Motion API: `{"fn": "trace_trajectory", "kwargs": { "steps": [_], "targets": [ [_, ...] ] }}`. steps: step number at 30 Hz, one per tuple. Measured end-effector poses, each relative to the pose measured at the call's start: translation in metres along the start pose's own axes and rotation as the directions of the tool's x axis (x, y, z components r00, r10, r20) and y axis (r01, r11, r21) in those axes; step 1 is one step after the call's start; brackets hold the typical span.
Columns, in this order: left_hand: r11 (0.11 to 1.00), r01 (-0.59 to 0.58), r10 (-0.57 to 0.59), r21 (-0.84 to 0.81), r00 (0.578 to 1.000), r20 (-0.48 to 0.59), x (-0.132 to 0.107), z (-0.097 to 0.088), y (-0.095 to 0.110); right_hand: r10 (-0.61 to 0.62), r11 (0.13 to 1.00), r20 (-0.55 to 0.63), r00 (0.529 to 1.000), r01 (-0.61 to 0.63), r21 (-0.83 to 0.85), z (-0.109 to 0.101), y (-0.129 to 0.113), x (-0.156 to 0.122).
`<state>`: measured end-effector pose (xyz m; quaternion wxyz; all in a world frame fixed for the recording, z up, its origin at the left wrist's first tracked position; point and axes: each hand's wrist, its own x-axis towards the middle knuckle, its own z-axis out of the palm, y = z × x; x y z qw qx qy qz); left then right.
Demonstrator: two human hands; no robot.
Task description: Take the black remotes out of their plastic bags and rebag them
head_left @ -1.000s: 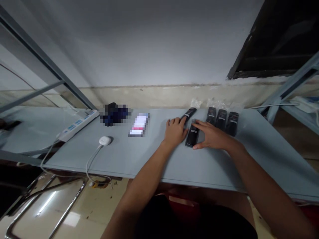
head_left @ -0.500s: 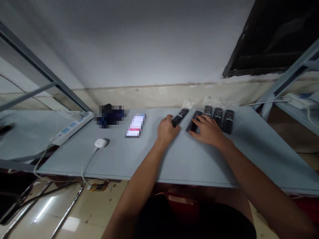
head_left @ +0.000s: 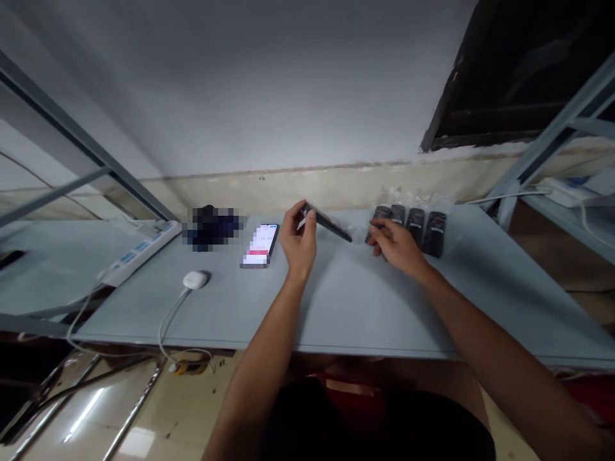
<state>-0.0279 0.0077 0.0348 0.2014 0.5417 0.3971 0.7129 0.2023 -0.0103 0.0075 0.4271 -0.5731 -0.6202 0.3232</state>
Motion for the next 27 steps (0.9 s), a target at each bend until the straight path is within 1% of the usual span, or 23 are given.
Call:
{"fn": "trace_trajectory", "kwargs": {
  "steps": [1,2,3,4,5,6,7,9,11,15,17,19,24,27],
  "targets": [
    [1.000,-0.001,0.001,-0.023,1.000,-0.024,0.001,-0.001,0.002,0.120,0.982,0.094,0.988,-0.132,0.138,0.001,-0.004,-0.002],
    [0.999,0.004,-0.006,-0.047,0.999,-0.044,0.002,-0.001,0.003,0.215,0.931,0.207,0.954,-0.264,0.251,0.002,-0.007,-0.003],
    [0.997,0.018,-0.022,-0.071,0.998,-0.058,0.002,-0.001,0.003,0.274,0.862,0.315,0.909,-0.377,0.339,0.003,-0.010,-0.004],
    [0.995,0.039,-0.045,-0.093,0.997,-0.063,0.003,-0.001,0.004,0.298,0.788,0.405,0.864,-0.462,0.406,0.004,-0.012,-0.005],
    [0.992,0.063,-0.070,-0.113,0.996,-0.063,0.003,-0.001,0.005,0.297,0.720,0.469,0.832,-0.517,0.462,0.005,-0.014,-0.005],
    [0.988,0.085,-0.093,-0.131,0.994,-0.059,0.002,0.000,0.005,0.283,0.664,0.506,0.815,-0.547,0.510,0.005,-0.014,-0.005],
    [0.984,0.103,-0.111,-0.146,0.993,-0.047,0.002,0.000,0.006,0.269,0.621,0.522,0.809,-0.560,0.548,0.006,-0.014,-0.004],
    [0.977,0.124,-0.129,-0.172,0.991,-0.019,0.001,0.001,0.008,0.243,0.565,0.548,0.801,-0.576,0.591,0.006,-0.012,-0.003],
    [0.973,0.125,-0.126,-0.193,0.992,0.007,0.000,0.002,0.010,0.218,0.525,0.585,0.781,-0.599,0.604,0.006,-0.007,-0.001],
    [0.972,0.075,-0.073,-0.223,0.997,0.016,-0.001,0.003,0.014,0.204,0.473,0.638,0.743,-0.645,0.600,0.006,-0.001,-0.001],
    [0.974,0.050,-0.046,-0.223,0.999,0.021,-0.001,0.002,0.015,0.215,0.473,0.656,0.723,-0.665,0.578,0.004,0.001,-0.001],
    [0.977,0.048,-0.041,-0.209,0.998,0.036,-0.001,0.002,0.016,0.216,0.493,0.670,0.710,-0.672,0.554,0.001,0.003,-0.001],
    [0.982,0.077,-0.069,-0.170,0.996,0.050,0.000,0.001,0.016,0.174,0.543,0.666,0.725,-0.635,0.549,-0.007,0.004,-0.002],
    [0.979,0.082,-0.077,-0.184,0.996,0.037,-0.001,0.001,0.014,0.133,0.556,0.684,0.718,-0.625,0.548,-0.011,0.004,-0.003]
  ]
}}
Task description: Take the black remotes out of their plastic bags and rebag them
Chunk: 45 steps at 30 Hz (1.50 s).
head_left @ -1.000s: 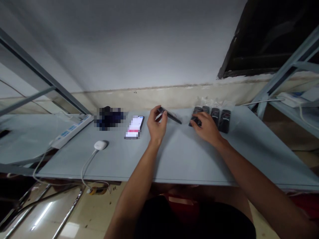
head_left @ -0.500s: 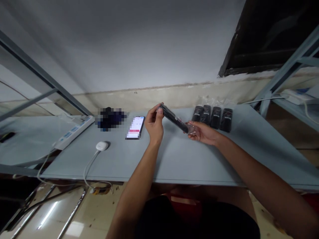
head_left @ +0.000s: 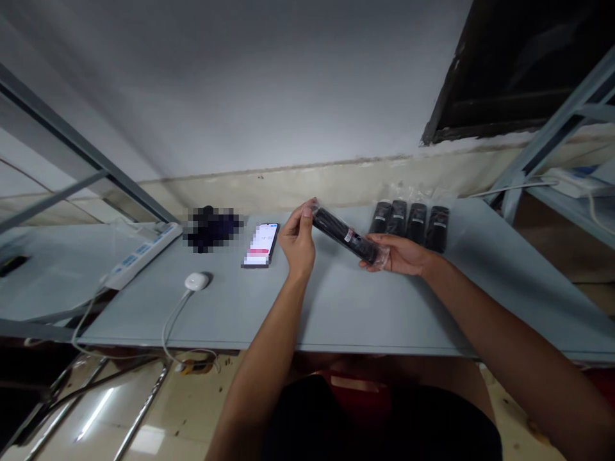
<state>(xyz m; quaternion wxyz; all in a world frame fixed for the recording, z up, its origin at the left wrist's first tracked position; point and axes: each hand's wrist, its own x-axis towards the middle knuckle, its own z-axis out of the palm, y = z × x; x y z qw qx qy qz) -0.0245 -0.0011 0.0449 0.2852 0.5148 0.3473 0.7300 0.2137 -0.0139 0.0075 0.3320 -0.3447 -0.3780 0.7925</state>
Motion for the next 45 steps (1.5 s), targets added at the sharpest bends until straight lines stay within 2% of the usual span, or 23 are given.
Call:
{"fn": "trace_trajectory", "kwargs": {
  "steps": [7,15,19,27,31,34,36,37,38,39,41,43,45],
  "targets": [
    [0.990,0.071,-0.069,-0.122,0.997,0.021,0.000,-0.002,-0.010,0.037,0.993,0.083,0.996,-0.028,-0.113,-0.006,0.000,-0.002],
    [0.998,0.054,-0.058,-0.042,0.994,-0.089,0.005,-0.007,-0.021,-0.025,0.981,0.025,0.999,0.030,-0.192,-0.014,-0.005,-0.004],
    [0.995,0.098,-0.097,0.008,0.993,-0.071,0.004,-0.007,-0.024,-0.059,0.976,-0.005,0.998,0.057,-0.209,-0.017,-0.007,-0.004],
    [0.996,0.087,-0.086,0.026,0.996,-0.027,0.004,-0.011,-0.035,-0.086,0.960,-0.017,0.996,0.079,-0.268,-0.016,-0.008,-0.006],
    [0.987,0.059,-0.055,0.152,0.998,-0.032,0.004,-0.013,-0.036,-0.146,0.946,-0.057,0.988,0.122,-0.300,-0.018,-0.008,-0.004],
    [0.930,-0.004,0.033,0.368,0.997,-0.074,0.003,-0.015,-0.027,-0.186,0.937,-0.077,0.979,0.154,-0.314,-0.020,-0.007,0.000],
    [0.854,-0.107,0.143,0.509,0.989,-0.032,0.002,-0.015,-0.016,-0.215,0.925,-0.084,0.973,0.175,-0.337,-0.021,-0.007,0.001],
    [0.812,-0.186,0.191,0.554,0.980,0.049,0.001,-0.014,-0.010,-0.228,0.917,-0.085,0.970,0.184,-0.355,-0.021,-0.008,0.001],
    [0.772,-0.283,0.218,0.570,0.959,0.181,0.000,-0.012,-0.005,-0.237,0.907,-0.084,0.968,0.189,-0.377,-0.021,-0.008,0.000],
    [0.735,-0.385,0.221,0.558,0.914,0.339,-0.001,-0.010,-0.001,-0.240,0.896,-0.080,0.967,0.189,-0.403,-0.021,-0.009,-0.001],
    [0.678,-0.556,0.171,0.480,0.755,0.633,-0.005,-0.004,0.003,-0.234,0.873,-0.060,0.970,0.183,-0.453,-0.021,-0.010,-0.003],
    [0.639,-0.644,0.081,0.420,0.599,0.796,-0.011,0.002,0.001,-0.220,0.854,-0.029,0.975,0.178,-0.489,-0.021,-0.011,-0.005],
    [0.622,-0.662,-0.032,0.419,0.513,0.858,-0.015,0.004,-0.004,-0.197,0.844,-0.001,0.980,0.169,-0.509,-0.022,-0.012,-0.006]
  ]
}}
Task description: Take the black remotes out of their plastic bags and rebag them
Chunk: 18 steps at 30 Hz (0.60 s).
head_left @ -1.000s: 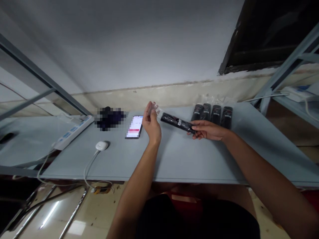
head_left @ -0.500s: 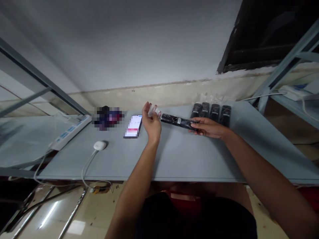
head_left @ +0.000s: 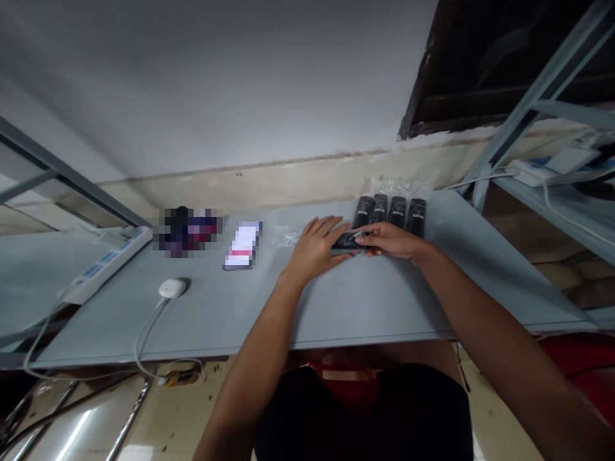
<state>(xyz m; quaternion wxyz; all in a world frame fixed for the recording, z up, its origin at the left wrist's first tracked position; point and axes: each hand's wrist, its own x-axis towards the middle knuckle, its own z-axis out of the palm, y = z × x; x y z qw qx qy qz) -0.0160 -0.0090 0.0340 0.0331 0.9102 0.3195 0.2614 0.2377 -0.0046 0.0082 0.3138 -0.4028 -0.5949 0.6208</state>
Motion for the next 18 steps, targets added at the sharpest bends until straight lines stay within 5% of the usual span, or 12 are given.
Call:
{"fn": "trace_trajectory", "kwargs": {
  "steps": [3,8,18],
  "targets": [
    [0.999,0.040,-0.041,0.006,0.989,0.140,-0.003,0.008,-0.005,0.028,1.000,-0.033,0.999,-0.028,0.010,-0.003,0.002,0.002],
    [0.992,0.120,-0.123,0.036,0.986,0.112,-0.005,0.009,-0.013,-0.010,0.999,-0.275,0.961,0.023,0.042,-0.008,0.006,0.007],
    [0.993,0.110,-0.113,0.049,0.992,0.063,-0.006,0.016,-0.015,0.023,0.998,-0.270,0.963,-0.040,-0.057,-0.004,0.002,0.003]
  ]
}}
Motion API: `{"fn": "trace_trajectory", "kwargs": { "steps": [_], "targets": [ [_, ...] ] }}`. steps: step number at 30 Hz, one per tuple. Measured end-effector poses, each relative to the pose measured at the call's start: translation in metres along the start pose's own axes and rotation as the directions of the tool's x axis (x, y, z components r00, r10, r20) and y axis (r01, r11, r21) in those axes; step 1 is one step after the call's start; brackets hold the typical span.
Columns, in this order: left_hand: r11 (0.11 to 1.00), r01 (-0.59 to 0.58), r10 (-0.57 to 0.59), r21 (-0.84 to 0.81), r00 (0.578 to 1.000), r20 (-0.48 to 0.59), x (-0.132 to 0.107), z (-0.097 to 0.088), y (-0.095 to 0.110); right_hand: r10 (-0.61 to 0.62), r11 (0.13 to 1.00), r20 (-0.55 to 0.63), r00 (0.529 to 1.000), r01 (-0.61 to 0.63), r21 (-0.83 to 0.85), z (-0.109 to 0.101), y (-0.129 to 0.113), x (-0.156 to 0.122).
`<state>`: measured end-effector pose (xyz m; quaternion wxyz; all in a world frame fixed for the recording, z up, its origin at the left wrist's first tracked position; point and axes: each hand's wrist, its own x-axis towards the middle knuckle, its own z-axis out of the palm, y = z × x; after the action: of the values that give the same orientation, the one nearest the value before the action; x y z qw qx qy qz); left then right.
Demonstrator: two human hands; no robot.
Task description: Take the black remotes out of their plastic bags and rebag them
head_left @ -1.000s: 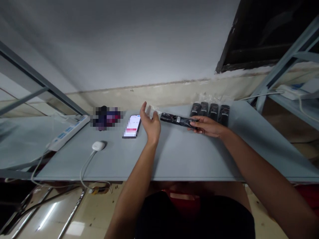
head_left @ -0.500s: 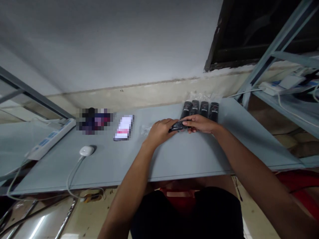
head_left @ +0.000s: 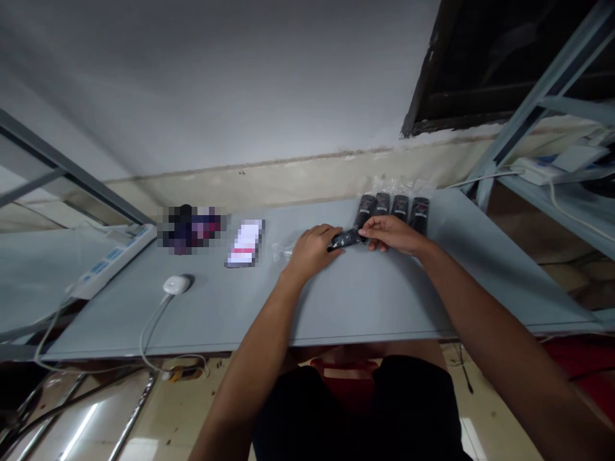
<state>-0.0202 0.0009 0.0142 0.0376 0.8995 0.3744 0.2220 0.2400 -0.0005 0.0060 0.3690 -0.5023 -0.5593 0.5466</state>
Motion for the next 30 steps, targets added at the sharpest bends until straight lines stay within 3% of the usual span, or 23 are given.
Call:
{"fn": "trace_trajectory", "kwargs": {
  "steps": [8,15,19,22,26,30],
  "targets": [
    [1.000,0.007,-0.007,-0.008,1.000,0.002,0.000,0.000,0.003,0.005,0.991,0.073,0.997,0.005,-0.137,0.000,-0.007,-0.007],
    [0.998,0.057,-0.056,-0.019,0.997,0.061,-0.002,-0.005,0.000,0.005,0.986,-0.010,1.000,-0.006,-0.166,-0.006,-0.008,-0.007],
    [0.994,0.100,-0.096,-0.040,0.992,0.085,-0.005,-0.011,-0.006,-0.111,0.990,-0.116,0.987,0.098,-0.105,-0.013,-0.006,-0.003],
    [0.989,0.132,-0.126,-0.066,0.987,0.096,-0.007,-0.015,-0.010,-0.229,0.970,-0.268,0.936,0.243,0.021,-0.012,-0.005,0.002],
    [0.983,0.170,-0.161,-0.069,0.979,0.122,-0.008,-0.020,-0.014,-0.365,0.894,-0.469,0.804,0.444,0.065,-0.003,-0.010,0.003],
    [0.980,0.171,-0.156,-0.104,0.978,0.138,-0.010,-0.019,-0.014,-0.458,0.813,-0.580,0.674,0.581,0.034,0.007,-0.023,-0.003]
  ]
}}
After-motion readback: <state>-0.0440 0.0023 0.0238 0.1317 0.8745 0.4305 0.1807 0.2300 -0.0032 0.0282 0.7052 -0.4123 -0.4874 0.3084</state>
